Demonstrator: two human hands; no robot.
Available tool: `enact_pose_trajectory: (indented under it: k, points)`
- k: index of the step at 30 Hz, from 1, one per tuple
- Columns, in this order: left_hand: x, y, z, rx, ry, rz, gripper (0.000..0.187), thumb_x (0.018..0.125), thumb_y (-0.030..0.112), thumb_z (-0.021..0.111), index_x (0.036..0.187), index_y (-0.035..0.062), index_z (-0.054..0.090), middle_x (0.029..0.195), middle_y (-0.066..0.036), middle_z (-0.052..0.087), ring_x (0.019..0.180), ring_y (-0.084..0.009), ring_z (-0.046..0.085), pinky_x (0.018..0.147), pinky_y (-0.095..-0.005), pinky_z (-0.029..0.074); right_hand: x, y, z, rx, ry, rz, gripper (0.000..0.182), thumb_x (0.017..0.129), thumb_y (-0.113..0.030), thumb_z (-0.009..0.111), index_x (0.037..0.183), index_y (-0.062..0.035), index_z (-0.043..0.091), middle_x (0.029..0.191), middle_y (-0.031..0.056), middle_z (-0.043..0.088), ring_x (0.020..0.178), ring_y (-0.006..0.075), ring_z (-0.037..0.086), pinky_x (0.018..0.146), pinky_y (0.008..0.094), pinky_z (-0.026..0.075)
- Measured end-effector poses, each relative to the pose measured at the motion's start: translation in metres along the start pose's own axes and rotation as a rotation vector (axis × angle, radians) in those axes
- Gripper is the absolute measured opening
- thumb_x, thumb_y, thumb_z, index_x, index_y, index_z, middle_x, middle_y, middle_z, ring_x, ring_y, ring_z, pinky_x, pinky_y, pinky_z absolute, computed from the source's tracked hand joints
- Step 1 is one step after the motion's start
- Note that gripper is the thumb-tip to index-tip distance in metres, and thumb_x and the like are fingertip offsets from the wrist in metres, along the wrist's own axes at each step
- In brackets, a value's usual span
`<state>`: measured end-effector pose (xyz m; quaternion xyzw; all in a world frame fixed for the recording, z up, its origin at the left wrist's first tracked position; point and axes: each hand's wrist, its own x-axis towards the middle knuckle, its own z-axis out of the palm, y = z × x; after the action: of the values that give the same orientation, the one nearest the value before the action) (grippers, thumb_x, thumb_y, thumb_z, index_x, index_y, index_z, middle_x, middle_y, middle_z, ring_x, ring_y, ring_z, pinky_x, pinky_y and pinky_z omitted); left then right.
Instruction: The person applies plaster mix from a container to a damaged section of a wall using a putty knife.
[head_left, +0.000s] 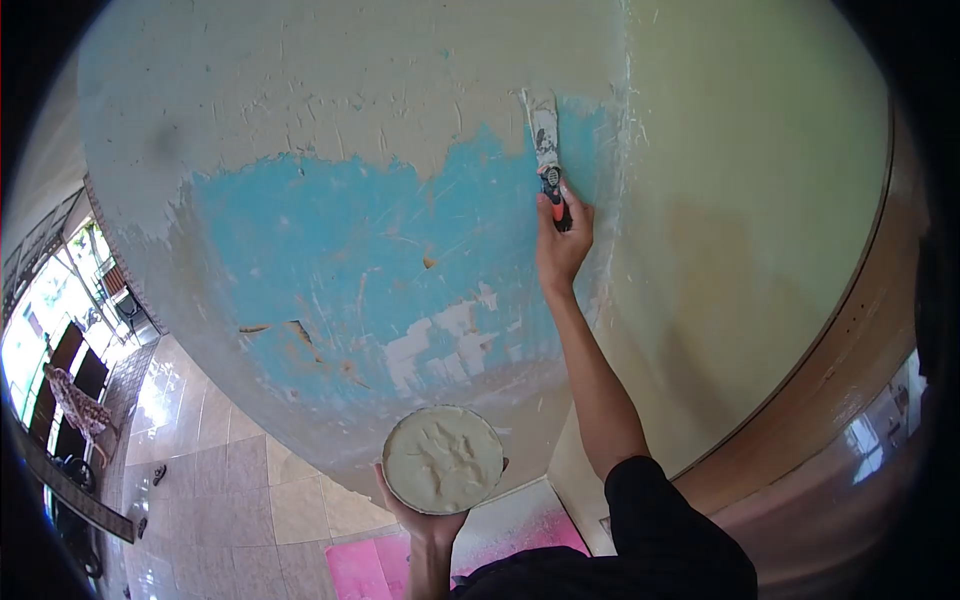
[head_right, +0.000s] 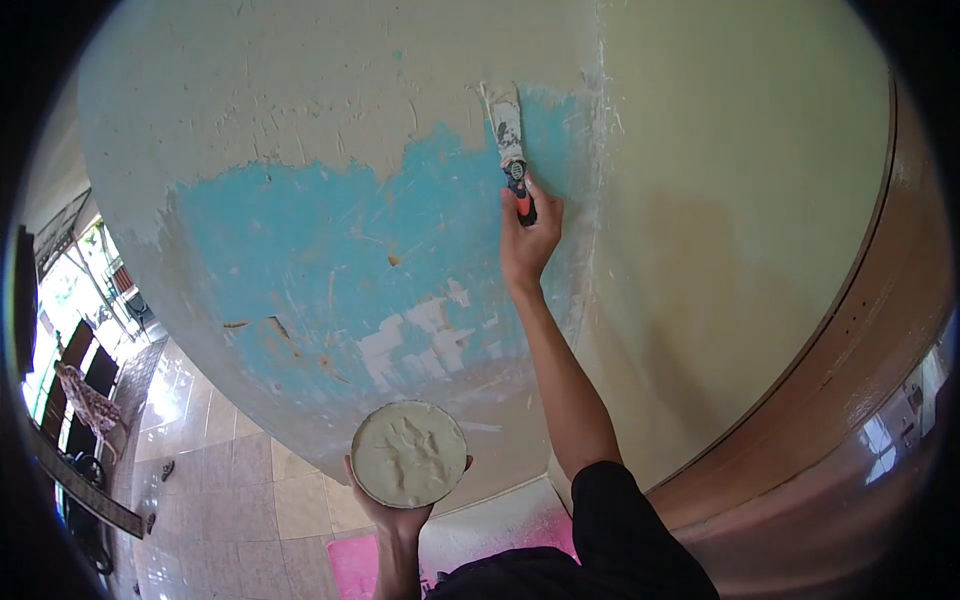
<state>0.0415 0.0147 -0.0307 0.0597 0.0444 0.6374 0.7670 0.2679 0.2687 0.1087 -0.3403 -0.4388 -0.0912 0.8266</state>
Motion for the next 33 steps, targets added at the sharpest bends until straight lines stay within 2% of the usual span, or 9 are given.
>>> enact_pose_trajectory:
  k: [7,10,12,14,16,19,23,28,33]
  points:
    - [0.0,-0.002,0.005,-0.213,-0.024,-0.07,0.075,0.089,0.065,0.044,0.145,0.0146,0.037,0.147,-0.012,0.036,0.134,-0.0389,0.033,0.107,-0.0707,0.023,-0.029,0.017,-0.028,0.127,-0.071,0.049,0.035,0.086,-0.004,0.072,0.119,0.0,0.061,0.106,0.0074,0.054,0.092,0.0172,0.057,0.079,0.0305,0.049]
    - [0.002,-0.004,0.004,-0.012,-0.083,-0.052,0.075,0.089,0.065,0.043,0.144,0.015,0.037,0.147,-0.012,0.036,0.134,-0.0388,0.034,0.106,-0.0717,0.023,-0.024,0.001,-0.036,0.296,-0.048,-0.008,0.038,0.086,-0.001,0.071,0.121,0.001,0.057,0.108,0.0058,0.052,0.096,0.0156,0.058,0.083,0.0289,0.05]
    - [0.003,-0.002,0.001,-0.131,-0.036,-0.056,0.075,0.089,0.065,0.043,0.144,0.0155,0.037,0.147,-0.012,0.036,0.134,-0.0389,0.034,0.106,-0.0728,0.023,-0.013,-0.019,-0.046,0.285,-0.073,0.404,0.037,0.085,0.0,0.071,0.12,0.0006,0.058,0.11,0.0064,0.053,0.097,0.015,0.058,0.083,0.0289,0.051]
    - [0.003,-0.002,0.002,-0.249,0.015,-0.062,0.074,0.089,0.066,0.042,0.144,0.0159,0.038,0.147,-0.012,0.036,0.134,-0.0391,0.033,0.105,-0.0739,0.023,0.001,-0.014,-0.043,0.25,-0.075,0.338,0.039,0.084,-0.001,0.072,0.121,0.0012,0.058,0.11,0.0054,0.054,0.095,0.015,0.059,0.08,0.0288,0.052]
    - [0.003,-0.003,0.004,-0.095,-0.039,-0.055,0.075,0.089,0.066,0.043,0.145,0.0168,0.037,0.147,-0.012,0.035,0.135,-0.0395,0.032,0.104,-0.0754,0.023,0.008,-0.007,-0.04,0.071,-0.017,0.0,0.039,0.089,-0.003,0.067,0.126,-0.0002,0.057,0.106,0.0059,0.055,0.094,0.0183,0.058,0.081,0.031,0.05]
    - [0.004,-0.004,0.001,-0.014,-0.029,-0.025,0.076,0.088,0.067,0.043,0.145,0.017,0.037,0.148,-0.012,0.034,0.135,-0.0399,0.032,0.103,-0.0768,0.022,0.016,-0.003,-0.043,-0.087,-0.061,-0.114,0.041,0.094,-0.004,0.058,0.135,-0.0041,0.053,0.107,0.0097,0.052,0.099,0.0227,0.054,0.084,0.0328,0.046]
    - [0.004,-0.005,-0.001,0.018,-0.035,-0.025,0.076,0.088,0.067,0.043,0.145,0.0171,0.036,0.148,-0.012,0.034,0.135,-0.04,0.032,0.103,-0.0777,0.021,0.014,0.001,-0.04,-0.109,-0.12,-0.088,0.044,0.097,-0.003,0.051,0.141,-0.0079,0.048,0.113,0.014,0.049,0.105,0.0253,0.049,0.087,0.0343,0.044]
    - [0.004,-0.005,0.003,-0.149,-0.014,-0.063,0.075,0.088,0.066,0.044,0.145,0.0169,0.037,0.148,-0.011,0.034,0.135,-0.0394,0.032,0.103,-0.0782,0.021,0.013,0.014,-0.026,-0.192,-0.038,-0.198,0.047,0.096,-0.003,0.054,0.142,-0.0079,0.048,0.116,0.0147,0.047,0.103,0.0251,0.049,0.085,0.0345,0.045]
    - [0.005,-0.006,0.0,-0.037,-0.033,-0.024,0.074,0.089,0.065,0.044,0.145,0.0166,0.037,0.148,-0.011,0.034,0.135,-0.039,0.032,0.103,-0.0776,0.021,0.016,0.017,-0.018,-0.22,-0.037,-0.217,0.047,0.093,-0.004,0.06,0.139,-0.007,0.052,0.114,0.0145,0.049,0.101,0.0258,0.05,0.082,0.0339,0.046]
